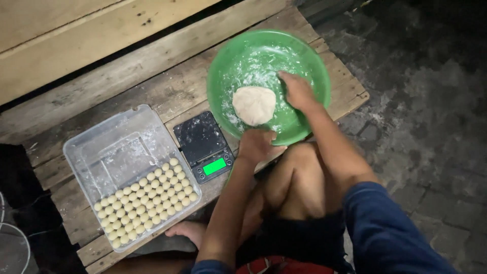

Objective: Kneading a lump of dough in a green plastic bowl on a wooden surface.

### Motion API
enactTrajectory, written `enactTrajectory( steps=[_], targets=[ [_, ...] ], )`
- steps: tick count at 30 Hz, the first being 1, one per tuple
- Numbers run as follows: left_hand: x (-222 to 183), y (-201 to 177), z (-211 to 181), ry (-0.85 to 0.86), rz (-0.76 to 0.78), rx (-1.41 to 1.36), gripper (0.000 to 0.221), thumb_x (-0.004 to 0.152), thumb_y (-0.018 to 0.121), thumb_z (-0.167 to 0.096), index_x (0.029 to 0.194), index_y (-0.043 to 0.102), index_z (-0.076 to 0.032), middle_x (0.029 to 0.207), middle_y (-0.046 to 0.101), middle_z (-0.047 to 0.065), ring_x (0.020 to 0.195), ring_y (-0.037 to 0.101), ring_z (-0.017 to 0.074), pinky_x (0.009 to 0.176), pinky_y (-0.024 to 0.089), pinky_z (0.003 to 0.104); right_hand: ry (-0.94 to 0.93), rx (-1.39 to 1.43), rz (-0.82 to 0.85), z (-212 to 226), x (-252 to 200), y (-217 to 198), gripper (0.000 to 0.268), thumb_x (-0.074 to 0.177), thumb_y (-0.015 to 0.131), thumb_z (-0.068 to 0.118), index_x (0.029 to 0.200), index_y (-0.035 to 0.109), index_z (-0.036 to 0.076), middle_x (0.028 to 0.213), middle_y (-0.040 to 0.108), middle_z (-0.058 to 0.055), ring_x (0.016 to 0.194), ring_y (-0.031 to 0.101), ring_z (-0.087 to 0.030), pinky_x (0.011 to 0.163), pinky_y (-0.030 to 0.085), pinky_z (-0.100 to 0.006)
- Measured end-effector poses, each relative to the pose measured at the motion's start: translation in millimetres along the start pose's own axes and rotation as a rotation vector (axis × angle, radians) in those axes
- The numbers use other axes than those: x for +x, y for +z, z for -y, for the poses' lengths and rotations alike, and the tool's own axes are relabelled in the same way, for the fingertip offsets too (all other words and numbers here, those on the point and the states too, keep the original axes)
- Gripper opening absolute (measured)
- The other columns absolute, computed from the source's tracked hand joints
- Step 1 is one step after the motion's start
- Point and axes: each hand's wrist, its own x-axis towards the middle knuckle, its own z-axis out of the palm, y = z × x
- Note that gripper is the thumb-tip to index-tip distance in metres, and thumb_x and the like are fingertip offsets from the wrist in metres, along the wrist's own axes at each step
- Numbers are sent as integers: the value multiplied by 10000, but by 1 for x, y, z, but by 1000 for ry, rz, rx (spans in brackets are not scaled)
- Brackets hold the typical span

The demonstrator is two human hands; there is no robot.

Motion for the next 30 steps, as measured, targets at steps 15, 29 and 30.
enactTrajectory(
  steps=[15,29,30],
  targets=[
    [-2,4,4,-3,-52,-152,687,756,472,-877,886,743,-259,657,686,97,655,717,339,612,556,438,242,985,-330,15,25,-2,415,868,772,87,1254,621,71,975,740,-81,867,676,-133,824,583,-288],
    [8,37,14,-37,1,-77,497,640,691,-783,907,741,-367,665,689,57,713,726,336,681,578,454,260,561,-122,79,-6,12,387,889,665,169,1270,602,188,979,756,-144,966,729,-356,885,566,-457],
    [7,32,11,-34,4,-80,497,640,691,-783,907,741,-367,665,689,57,713,726,336,681,578,454,265,558,-123,74,-3,13,387,889,665,169,1270,602,188,979,756,-144,966,729,-356,885,566,-457]
  ],
)
